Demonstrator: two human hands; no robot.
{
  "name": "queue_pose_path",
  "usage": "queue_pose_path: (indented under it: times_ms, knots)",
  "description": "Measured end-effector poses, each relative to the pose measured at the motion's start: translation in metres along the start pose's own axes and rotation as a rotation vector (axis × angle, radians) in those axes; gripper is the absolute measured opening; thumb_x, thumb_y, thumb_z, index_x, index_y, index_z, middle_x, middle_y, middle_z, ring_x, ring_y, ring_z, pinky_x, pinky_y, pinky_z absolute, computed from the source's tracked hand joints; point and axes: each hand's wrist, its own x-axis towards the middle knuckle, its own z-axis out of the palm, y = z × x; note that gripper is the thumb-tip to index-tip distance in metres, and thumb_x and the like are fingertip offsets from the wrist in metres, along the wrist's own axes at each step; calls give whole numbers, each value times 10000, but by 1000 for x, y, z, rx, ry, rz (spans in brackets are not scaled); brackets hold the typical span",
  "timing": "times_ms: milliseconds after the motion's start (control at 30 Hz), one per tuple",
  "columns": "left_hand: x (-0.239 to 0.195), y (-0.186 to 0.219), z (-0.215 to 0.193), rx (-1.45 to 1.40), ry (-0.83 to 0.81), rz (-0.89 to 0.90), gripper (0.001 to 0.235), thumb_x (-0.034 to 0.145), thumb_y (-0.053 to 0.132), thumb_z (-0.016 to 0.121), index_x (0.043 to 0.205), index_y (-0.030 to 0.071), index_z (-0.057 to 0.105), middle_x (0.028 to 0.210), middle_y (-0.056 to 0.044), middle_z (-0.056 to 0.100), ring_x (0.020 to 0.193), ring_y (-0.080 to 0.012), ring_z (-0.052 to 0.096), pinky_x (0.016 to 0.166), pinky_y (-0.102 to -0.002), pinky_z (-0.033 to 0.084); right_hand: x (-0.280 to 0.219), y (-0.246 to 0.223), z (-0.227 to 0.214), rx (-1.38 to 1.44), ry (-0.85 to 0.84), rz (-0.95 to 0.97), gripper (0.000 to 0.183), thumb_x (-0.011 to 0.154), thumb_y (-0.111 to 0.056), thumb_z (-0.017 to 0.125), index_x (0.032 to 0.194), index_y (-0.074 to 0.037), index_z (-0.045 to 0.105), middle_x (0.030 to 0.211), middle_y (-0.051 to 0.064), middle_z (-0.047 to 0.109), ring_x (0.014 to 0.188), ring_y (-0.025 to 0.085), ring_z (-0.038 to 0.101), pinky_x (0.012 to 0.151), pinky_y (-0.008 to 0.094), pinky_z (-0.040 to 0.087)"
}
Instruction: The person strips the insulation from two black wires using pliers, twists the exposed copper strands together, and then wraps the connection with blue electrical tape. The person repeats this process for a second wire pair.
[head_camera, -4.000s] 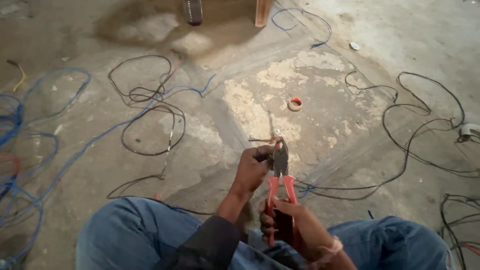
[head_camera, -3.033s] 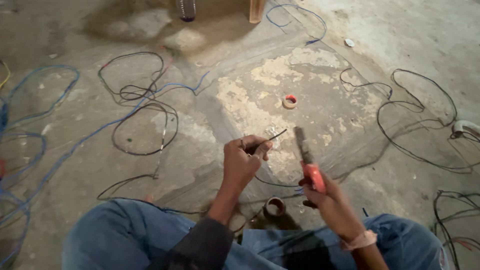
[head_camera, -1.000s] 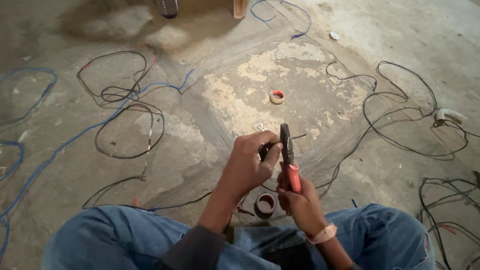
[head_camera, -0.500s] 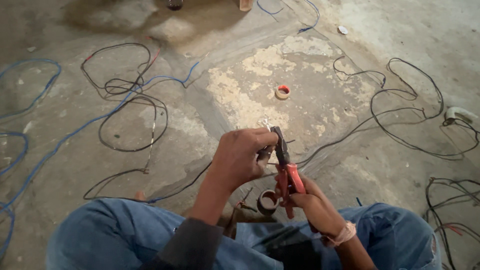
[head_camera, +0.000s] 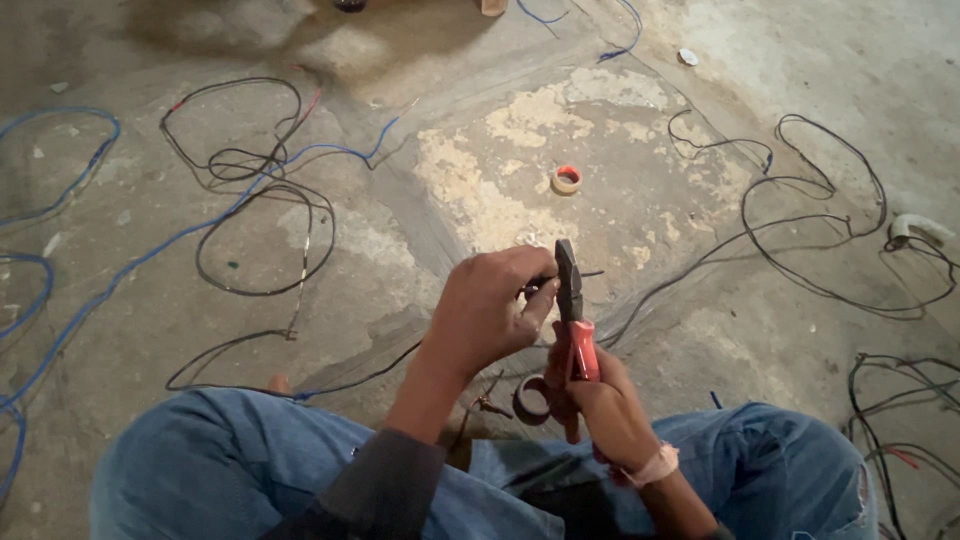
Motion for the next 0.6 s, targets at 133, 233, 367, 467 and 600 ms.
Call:
queue_pose_path:
  times_ms: [133,233,367,467,600]
  knots:
    - [2,7,4,16,47,33,104,853,94,673,930,26,691,883,-141,710,754,-344,683,664,-412,532,1,-6,-2,-22,-60,-72,397,779,74,462,1154,52,591,826,126,623,562,200,578,409,314,441]
    - [2,7,3,-26,50,57,94,883,100,669,920,30,720,843,-146,710,728,-330,676,647,-396,520,-4,-8,1,-132,17,-143,550,763,76,481,1295,-16,589,932,91,633,689,164,564,541,282,454]
    - [2,6,6,-257,-22,-147,138,896,101,658,950,5,742,741,-155,691,570,-201,630,561,-333,482,-8,-9,12,-373,127,-386,709,701,83,577,1399,-30,520,1050,107,596,931,209,566,828,308,489]
    - [2,4,15,-351,-68,-349,154,901,114,689,936,-13,769,627,-155,620,569,-128,502,529,-311,398,-11,-14,10,-570,202,-541,702,732,47,604,1413,-11,441,1176,130,589,1121,258,586,960,350,460]
    - [3,-4,23,-627,-93,-411,149,919,121,678,925,-6,755,703,-2,685,636,-47,572,583,-253,437,-11,-20,3,-688,217,-671,708,738,37,589,1424,10,418,1251,179,553,1178,308,565,1008,392,435]
